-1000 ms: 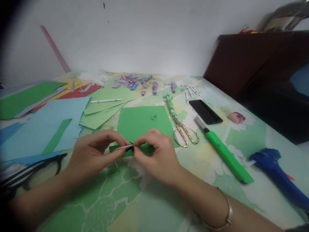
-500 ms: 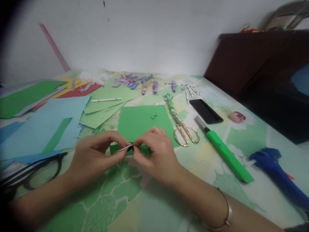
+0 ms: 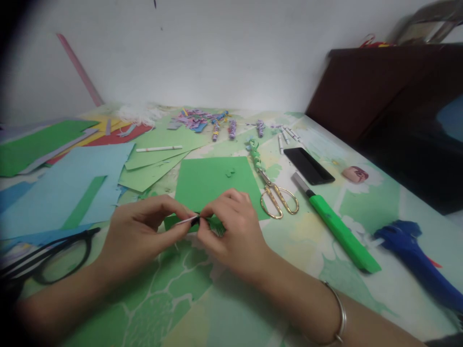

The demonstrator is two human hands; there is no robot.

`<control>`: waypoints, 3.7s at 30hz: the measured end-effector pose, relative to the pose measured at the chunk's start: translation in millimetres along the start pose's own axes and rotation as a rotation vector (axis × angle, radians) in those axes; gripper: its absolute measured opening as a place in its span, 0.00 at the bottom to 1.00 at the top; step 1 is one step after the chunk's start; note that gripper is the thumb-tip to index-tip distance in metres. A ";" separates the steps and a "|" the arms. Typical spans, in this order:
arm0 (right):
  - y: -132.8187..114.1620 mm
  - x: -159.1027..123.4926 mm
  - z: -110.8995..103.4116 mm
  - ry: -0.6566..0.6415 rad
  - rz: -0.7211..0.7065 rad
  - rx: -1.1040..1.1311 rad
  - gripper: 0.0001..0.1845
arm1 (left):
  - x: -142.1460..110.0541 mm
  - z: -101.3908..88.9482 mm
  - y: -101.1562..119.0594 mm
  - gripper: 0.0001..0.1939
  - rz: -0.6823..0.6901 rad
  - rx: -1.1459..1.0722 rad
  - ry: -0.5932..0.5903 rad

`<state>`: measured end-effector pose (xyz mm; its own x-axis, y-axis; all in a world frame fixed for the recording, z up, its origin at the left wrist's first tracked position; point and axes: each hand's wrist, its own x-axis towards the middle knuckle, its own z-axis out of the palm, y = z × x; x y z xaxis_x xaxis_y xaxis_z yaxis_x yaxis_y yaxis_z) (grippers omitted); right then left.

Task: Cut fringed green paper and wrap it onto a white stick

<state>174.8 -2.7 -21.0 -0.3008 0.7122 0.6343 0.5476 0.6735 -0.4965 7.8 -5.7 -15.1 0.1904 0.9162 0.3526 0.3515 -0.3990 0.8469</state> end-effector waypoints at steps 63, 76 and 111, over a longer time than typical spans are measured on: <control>-0.7 5.2 -7.2 -0.098 0.445 0.238 0.03 | 6.5 -3.4 3.1 0.07 -0.181 -0.120 -0.140; 1.4 6.9 -13.2 -0.143 0.482 0.336 0.02 | 7.7 -6.4 2.9 0.07 0.025 0.101 -0.155; -0.1 12.4 -15.4 -0.242 0.519 0.295 0.04 | 11.4 -5.4 -3.8 0.04 -0.156 -0.011 -0.179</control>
<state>183.0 3.0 -3.9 -0.2408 0.9614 0.1335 0.4420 0.2310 -0.8667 3.6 6.4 -12.2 0.2940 0.9452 0.1421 0.3797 -0.2519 0.8902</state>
